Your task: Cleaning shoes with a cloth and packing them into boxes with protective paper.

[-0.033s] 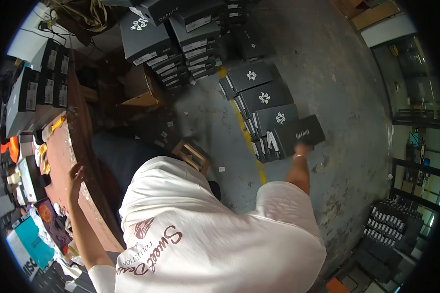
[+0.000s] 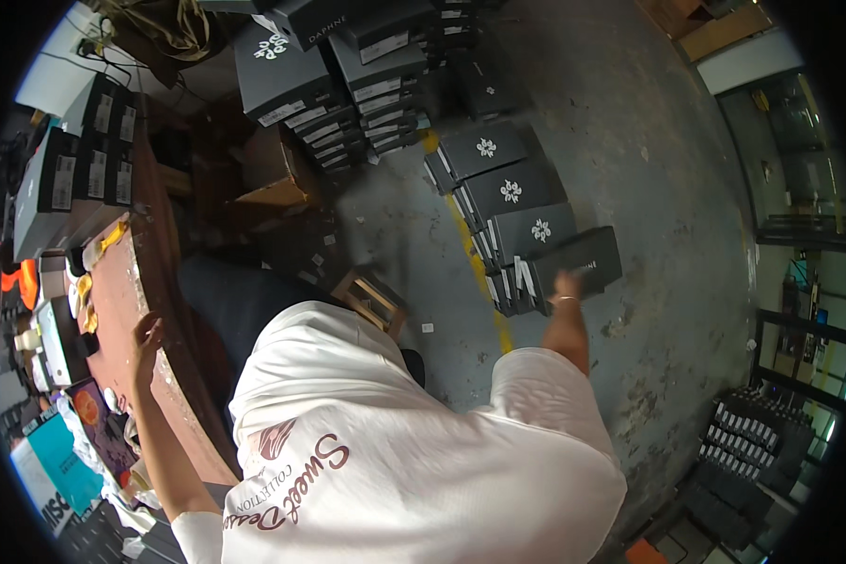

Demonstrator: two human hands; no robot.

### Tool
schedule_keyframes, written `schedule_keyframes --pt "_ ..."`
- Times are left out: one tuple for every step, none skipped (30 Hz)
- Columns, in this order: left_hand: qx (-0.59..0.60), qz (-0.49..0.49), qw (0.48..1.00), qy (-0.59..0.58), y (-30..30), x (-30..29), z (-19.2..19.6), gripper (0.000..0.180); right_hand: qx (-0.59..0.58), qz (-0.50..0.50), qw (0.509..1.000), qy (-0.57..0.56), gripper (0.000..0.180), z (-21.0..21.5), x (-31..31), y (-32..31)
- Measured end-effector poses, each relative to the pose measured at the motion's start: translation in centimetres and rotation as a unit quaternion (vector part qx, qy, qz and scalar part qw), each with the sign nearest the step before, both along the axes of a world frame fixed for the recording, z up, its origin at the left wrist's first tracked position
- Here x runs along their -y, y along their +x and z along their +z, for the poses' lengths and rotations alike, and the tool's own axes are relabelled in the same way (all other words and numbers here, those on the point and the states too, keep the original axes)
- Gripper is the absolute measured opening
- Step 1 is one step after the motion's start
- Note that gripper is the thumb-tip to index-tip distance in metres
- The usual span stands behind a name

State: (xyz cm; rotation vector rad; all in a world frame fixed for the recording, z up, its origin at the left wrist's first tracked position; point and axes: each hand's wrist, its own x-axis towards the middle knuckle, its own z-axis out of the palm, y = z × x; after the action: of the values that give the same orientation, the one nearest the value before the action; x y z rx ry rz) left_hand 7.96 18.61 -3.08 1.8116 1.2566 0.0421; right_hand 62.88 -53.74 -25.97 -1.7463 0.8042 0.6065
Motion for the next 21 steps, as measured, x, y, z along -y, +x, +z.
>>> schedule_keyframes --pt "0.011 -0.013 1.0 0.006 1.7 0.3 0.2 0.048 -0.036 0.07 0.995 0.065 0.048 -4.4 -1.9 -0.5" --pt "0.013 -0.005 0.999 0.029 1.4 2.0 1.3 0.048 -0.065 0.142 0.984 0.087 0.05 -4.5 -10.0 -2.2" --pt "0.013 0.003 0.999 0.033 1.4 3.0 1.6 0.045 -0.085 0.207 0.969 0.102 0.053 -2.3 -18.2 -4.4" --pt "0.02 -0.001 0.998 0.051 1.5 3.8 2.1 0.042 0.037 0.386 0.921 -0.035 0.052 -2.9 -25.1 -6.8" --pt "-0.038 0.01 0.998 0.041 1.5 5.0 3.2 0.044 0.169 0.514 0.841 0.002 0.047 -1.7 -31.7 -9.0" --pt "-0.052 0.039 0.998 0.027 1.6 6.7 4.1 0.044 0.21 0.56 0.797 0.084 0.041 1.5 -38.1 -11.4" --pt "-0.021 0.022 0.997 0.073 -0.6 7.6 2.8 0.045 0.224 0.578 0.762 0.189 0.037 3.9 -43.8 -14.3" --pt "-0.031 0.03 0.997 0.067 1.1 9.7 5.5 0.044 0.217 0.601 0.722 0.265 0.033 6.9 -48.7 -16.8" --pt "0.023 0.017 0.991 0.133 -1.3 10.8 3.5 0.044 0.217 0.634 0.669 0.322 0.032 10.7 -52.9 -19.7" --pt "0.008 0.071 0.992 0.101 0.8 13.2 6.9 0.043 0.212 0.665 0.612 0.371 0.031 14.4 -56.1 -22.0" --pt "0.009 0.103 0.989 0.11 0.7 15.5 8.9 0.043 0.186 0.697 0.569 0.395 0.031 17.9 -58.6 -24.9" --pt "0.064 0.11 0.979 0.156 -2.0 16.9 5.6 0.043 0.155 0.732 0.517 0.417 0.031 21.3 -60.5 -27.7" --pt "0.11 0.149 0.976 0.117 -1.5 17.6 5.5 0.043 0.143 0.762 0.482 0.407 0.03 23.7 -62.3 -28.6" --pt "0.106 0.147 0.973 0.142 -1.5 18.4 5.1 0.044 0.157 0.789 0.449 0.388 0.029 25.8 -63.9 -29.7" --pt "0.105 0.193 0.968 0.119 -2.3 20.4 5.6 0.045 0.148 0.814 0.384 0.411 0.028 26.8 -65.3 -32.0" --pt "0.112 0.232 0.962 0.089 -3.2 22.8 5.9 0.045 0.137 0.833 0.326 0.426 0.028 27.7 -66.2 -34.9" --pt "0.128 0.295 0.94 0.115 -3.8 25.5 4.9 0.044 0.136 0.852 0.259 0.434 0.028 28.9 -66.6 -38.1" --pt "0.141 0.346 0.917 0.139 -4.2 28.1 3.3 0.044 0.137 0.864 0.203 0.441 0.028 29.4 -66.4 -41.1" --pt "0.172 0.404 0.886 0.149 -4.4 30.7 3.2 0.043 0.13 0.877 0.137 0.441 0.028 30.1 -65.9 -44.3" --pt "0.189 0.455 0.858 0.145 -4.8 33.1 2.6 0.042 0.111 0.886 0.076 0.443 0.032 31.3 -64.5 -47.6" --pt "0.207 0.5 0.829 0.142 -5.0 35.1 2.1 0.041 0.092 0.89 0.032 0.445 0.035 32.5 -62.9 -50.4"
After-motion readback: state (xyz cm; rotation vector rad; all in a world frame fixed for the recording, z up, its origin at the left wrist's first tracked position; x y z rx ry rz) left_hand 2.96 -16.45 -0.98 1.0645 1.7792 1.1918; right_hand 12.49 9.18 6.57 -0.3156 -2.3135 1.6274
